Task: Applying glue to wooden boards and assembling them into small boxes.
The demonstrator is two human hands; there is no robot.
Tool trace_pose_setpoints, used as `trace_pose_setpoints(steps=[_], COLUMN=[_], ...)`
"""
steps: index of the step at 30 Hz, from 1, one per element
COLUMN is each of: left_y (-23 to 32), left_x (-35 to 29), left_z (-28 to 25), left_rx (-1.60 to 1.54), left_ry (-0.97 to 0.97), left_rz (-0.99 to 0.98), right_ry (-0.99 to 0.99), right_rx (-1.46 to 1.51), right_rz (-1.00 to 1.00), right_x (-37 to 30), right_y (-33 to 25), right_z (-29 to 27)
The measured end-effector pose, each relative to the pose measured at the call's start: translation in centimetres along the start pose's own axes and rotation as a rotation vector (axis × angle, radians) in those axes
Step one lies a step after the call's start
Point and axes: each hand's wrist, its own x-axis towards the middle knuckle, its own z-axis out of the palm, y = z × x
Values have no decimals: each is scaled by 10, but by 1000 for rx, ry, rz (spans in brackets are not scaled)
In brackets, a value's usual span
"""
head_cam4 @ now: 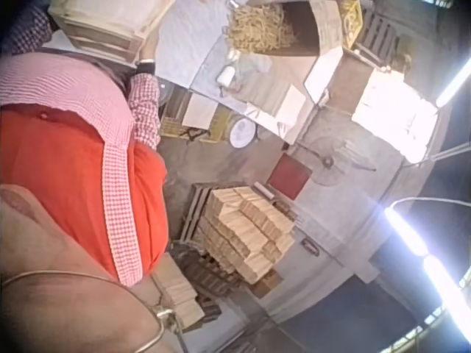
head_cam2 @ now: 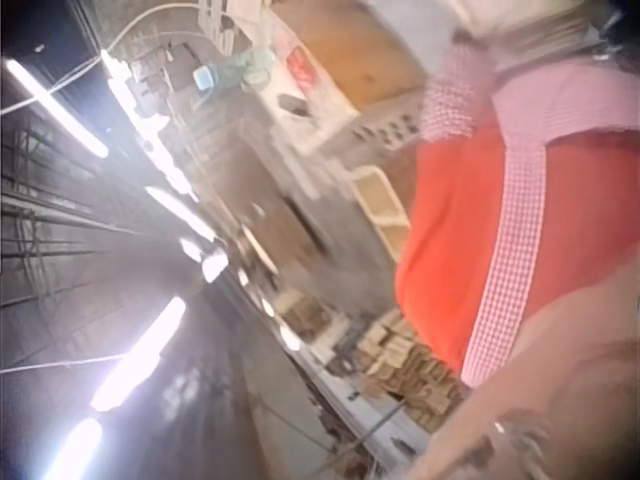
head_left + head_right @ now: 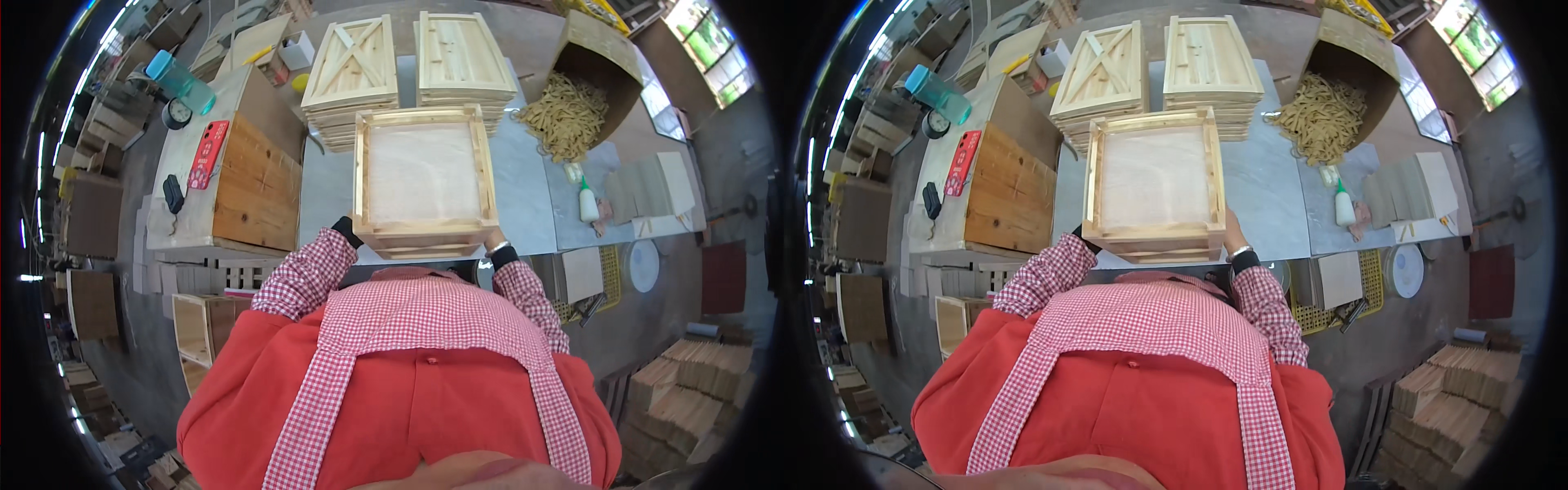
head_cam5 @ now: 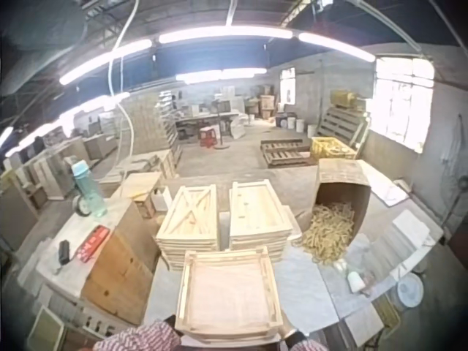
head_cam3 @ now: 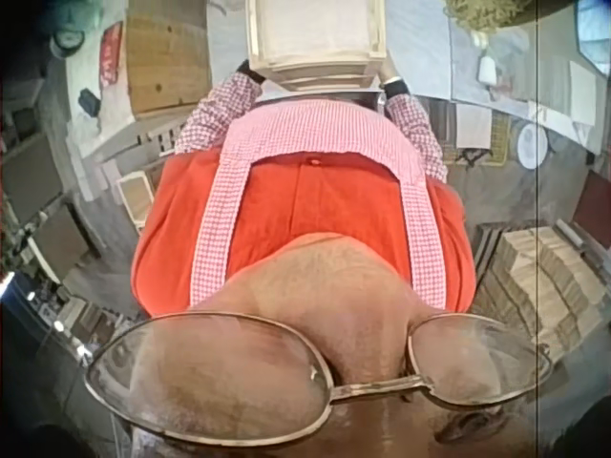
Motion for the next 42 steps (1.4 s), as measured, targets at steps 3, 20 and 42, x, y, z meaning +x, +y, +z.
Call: trace_pose_setpoints(steps=[3, 20, 42], left_y=[-5, 108, 105], left_x=[26, -12, -78], left_z=[18, 285, 198], left_rx=[-106, 272, 416], left_ry=[-259, -242, 370], left_rz=[-98, 207, 394], right_ry=[206, 604, 446], right_rx=[89, 681, -462], right_rz=[-519, -420, -968], right_x=[-27, -101, -50], right_y=[14, -140, -250], right_z=[-9, -51, -1])
